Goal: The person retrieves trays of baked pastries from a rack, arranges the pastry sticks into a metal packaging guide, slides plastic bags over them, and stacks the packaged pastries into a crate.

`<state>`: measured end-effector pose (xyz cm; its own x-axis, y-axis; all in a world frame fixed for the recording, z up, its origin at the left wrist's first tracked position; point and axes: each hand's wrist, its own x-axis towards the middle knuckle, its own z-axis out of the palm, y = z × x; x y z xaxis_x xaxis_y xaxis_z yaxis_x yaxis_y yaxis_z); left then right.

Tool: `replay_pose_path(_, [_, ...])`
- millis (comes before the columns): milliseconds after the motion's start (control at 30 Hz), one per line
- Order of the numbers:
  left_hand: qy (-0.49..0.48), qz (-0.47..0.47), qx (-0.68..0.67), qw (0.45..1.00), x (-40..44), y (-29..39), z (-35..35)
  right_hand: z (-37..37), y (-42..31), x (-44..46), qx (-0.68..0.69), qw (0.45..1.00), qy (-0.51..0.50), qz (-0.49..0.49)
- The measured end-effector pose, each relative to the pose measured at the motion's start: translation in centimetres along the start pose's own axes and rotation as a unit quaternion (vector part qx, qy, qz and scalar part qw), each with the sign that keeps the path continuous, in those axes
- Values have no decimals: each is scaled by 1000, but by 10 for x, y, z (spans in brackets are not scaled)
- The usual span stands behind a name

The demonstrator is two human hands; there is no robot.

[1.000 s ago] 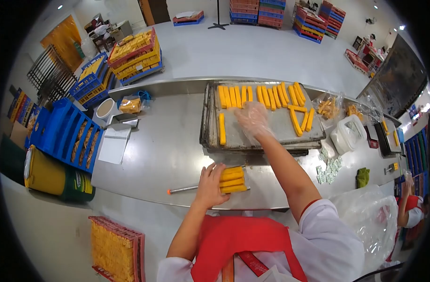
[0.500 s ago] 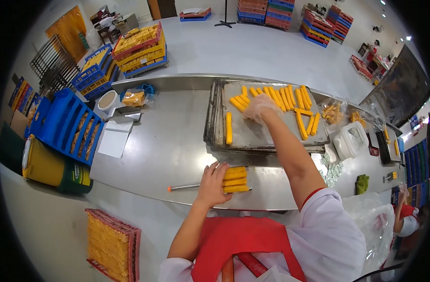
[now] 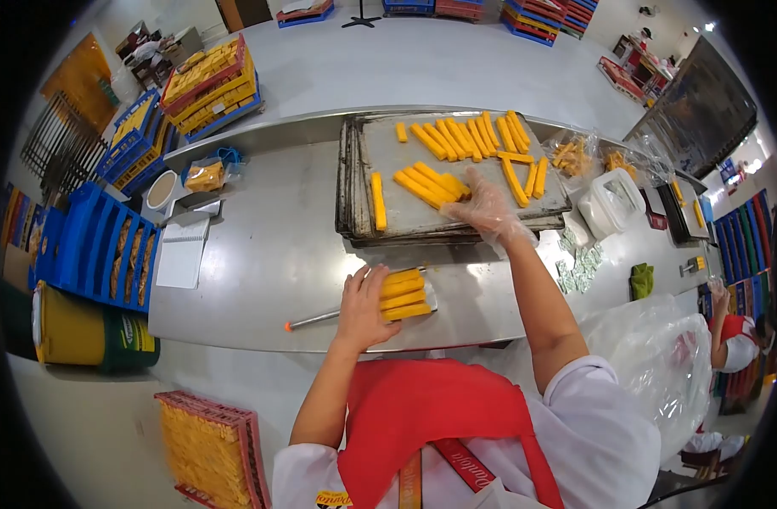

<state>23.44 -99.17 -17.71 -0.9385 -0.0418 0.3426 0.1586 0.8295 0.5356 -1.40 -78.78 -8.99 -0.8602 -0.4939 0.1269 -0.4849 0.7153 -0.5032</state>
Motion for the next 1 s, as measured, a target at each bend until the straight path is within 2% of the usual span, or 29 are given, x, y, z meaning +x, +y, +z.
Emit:
replay_pose_path(67, [0,4,1,1000,0,0,0,0,16,1,20,1000,-2,-23])
replay_pose_path(133, [2,5,1,1000,-1,1,0,-25,-8,-6,-128,989,-36,-63])
replay_pose_path(167, [2,6,0,1000,0,1,0,-32,-18,-3,-128,989,-36,-63])
replay_pose_path(233, [5,3,0,1000,-1,1,0,-39,-34,11,-317,931,-137,115])
replay_pose_path(267, [7,2,-2,1000,-1,1,-1,-32,-28,13,-319,931,-137,110])
replay_pose_path(333, [13,-5,-3,1000,-2,1,-1,-17,-23,12,-307,943,104,77])
replay_pose_path(367, [12,-3,-6,1000,-1,0,-1,-14,-19,17,-307,944,101,71])
replay_pose_path(433, [12,-6,-9,1000,-2,0,0,-23,-51,18,-226,971,-65,46])
replay_pose_path(533, [16,-2,-8,1000,-2,-1,0,-6,-85,10,-233,967,-97,28])
replay_pose_path(667, [14,-7,-8,1000,0,1,-1,42,-95,25,-186,979,-54,68])
replay_pose_path(733, [16,-7,-12,1000,0,1,-1,53,-116,14,-159,984,42,64])
replay_pose_path(867, [23,-6,-8,1000,1,1,-1,45,-131,9,-188,982,-12,33])
replay_pose_path(933, [28,-7,-11,1000,-1,1,-1,31,-116,16,-72,987,-122,72])
replay_pose_path(1000, [25,-7,-6,1000,-1,1,1,32,-102,12,-101,990,-92,44])
